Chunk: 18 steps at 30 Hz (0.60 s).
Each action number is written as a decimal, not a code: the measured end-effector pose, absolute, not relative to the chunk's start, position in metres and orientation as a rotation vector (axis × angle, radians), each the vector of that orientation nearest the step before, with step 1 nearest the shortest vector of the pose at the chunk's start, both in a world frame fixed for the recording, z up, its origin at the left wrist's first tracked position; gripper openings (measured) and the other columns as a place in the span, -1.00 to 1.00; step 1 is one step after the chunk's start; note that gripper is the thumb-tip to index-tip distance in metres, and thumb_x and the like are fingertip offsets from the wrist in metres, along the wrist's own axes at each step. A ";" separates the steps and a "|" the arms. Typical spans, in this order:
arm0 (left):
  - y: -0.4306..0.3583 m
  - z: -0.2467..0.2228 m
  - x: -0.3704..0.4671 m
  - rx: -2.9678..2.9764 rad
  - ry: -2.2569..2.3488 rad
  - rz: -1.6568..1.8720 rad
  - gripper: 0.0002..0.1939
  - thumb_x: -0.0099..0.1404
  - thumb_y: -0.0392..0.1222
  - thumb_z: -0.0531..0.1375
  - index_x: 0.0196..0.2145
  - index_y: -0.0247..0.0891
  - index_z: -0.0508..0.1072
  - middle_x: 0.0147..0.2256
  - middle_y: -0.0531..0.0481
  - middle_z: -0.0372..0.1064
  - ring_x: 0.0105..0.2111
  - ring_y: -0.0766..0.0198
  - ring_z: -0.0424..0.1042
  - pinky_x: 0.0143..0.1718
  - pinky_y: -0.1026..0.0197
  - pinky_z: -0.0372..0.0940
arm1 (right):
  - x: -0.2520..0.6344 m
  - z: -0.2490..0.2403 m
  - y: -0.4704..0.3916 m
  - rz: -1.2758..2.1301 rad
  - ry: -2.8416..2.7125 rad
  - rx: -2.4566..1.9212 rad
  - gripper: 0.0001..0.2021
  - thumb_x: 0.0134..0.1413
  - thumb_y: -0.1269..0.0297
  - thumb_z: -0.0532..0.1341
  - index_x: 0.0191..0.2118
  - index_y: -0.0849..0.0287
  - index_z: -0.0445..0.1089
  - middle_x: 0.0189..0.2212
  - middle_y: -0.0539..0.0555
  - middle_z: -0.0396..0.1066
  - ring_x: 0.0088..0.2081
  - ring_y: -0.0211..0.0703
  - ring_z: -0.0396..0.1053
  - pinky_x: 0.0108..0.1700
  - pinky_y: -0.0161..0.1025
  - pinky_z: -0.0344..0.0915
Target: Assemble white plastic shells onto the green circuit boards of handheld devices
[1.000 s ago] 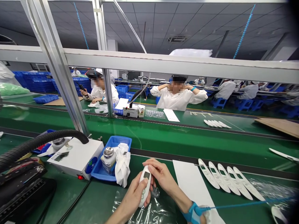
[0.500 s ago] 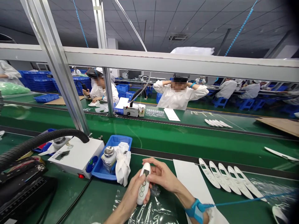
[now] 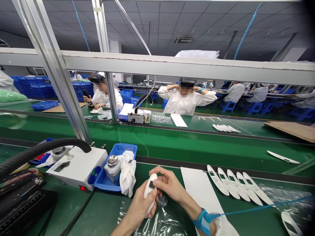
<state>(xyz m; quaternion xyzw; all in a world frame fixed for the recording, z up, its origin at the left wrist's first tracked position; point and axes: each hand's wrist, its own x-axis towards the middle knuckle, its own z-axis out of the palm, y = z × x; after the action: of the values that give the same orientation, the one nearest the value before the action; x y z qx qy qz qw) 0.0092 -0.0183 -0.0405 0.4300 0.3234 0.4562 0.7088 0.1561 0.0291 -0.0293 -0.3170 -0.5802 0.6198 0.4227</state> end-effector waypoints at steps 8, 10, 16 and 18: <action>-0.018 -0.041 0.012 0.845 0.601 0.963 -0.74 0.34 0.01 0.10 -0.29 -0.27 0.32 -0.65 0.11 0.29 -0.76 0.49 0.14 -0.73 0.44 0.05 | 0.156 -0.029 0.030 1.556 -1.412 -0.878 -0.56 0.09 -0.04 0.28 -0.12 0.27 0.42 -0.66 -0.09 0.34 -0.74 -0.36 0.28 -0.71 -0.47 0.13; -0.018 -0.042 0.012 0.811 0.577 0.970 -0.71 0.38 0.02 0.03 -0.29 -0.27 0.32 -0.67 0.09 0.29 -0.76 0.46 0.15 -0.72 0.43 0.06 | 0.157 -0.028 0.029 1.551 -1.416 -0.886 -0.51 0.12 -0.08 0.23 -0.08 0.29 0.41 -0.73 -0.11 0.29 -0.75 -0.36 0.25 -0.70 -0.46 0.12; -0.020 -0.040 0.012 0.743 0.555 0.977 -0.64 0.34 0.07 0.08 -0.36 -0.33 0.38 -0.75 0.10 0.21 -0.81 0.49 0.05 -0.76 0.42 0.00 | 0.158 -0.020 0.027 1.474 -1.440 -0.965 -0.50 0.05 -0.12 0.26 -0.14 0.28 0.44 -0.60 -0.07 0.32 -0.73 -0.37 0.24 -0.73 -0.43 0.12; -0.020 -0.039 0.012 0.712 0.575 0.981 -0.61 0.32 0.09 0.12 -0.35 -0.35 0.41 -0.68 0.04 0.30 -0.77 0.47 0.14 -0.74 0.42 0.08 | 0.158 -0.017 0.027 1.415 -1.445 -1.015 -0.52 0.05 -0.11 0.25 -0.14 0.26 0.47 -0.46 0.00 0.38 -0.72 -0.42 0.21 -0.73 -0.42 0.12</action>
<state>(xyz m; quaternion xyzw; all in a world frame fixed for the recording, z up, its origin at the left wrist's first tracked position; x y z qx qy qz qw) 0.0124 -0.0202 -0.0388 0.3299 0.2663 0.4545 0.7834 0.1581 0.0270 -0.0173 -0.4060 -0.5778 0.5660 0.4254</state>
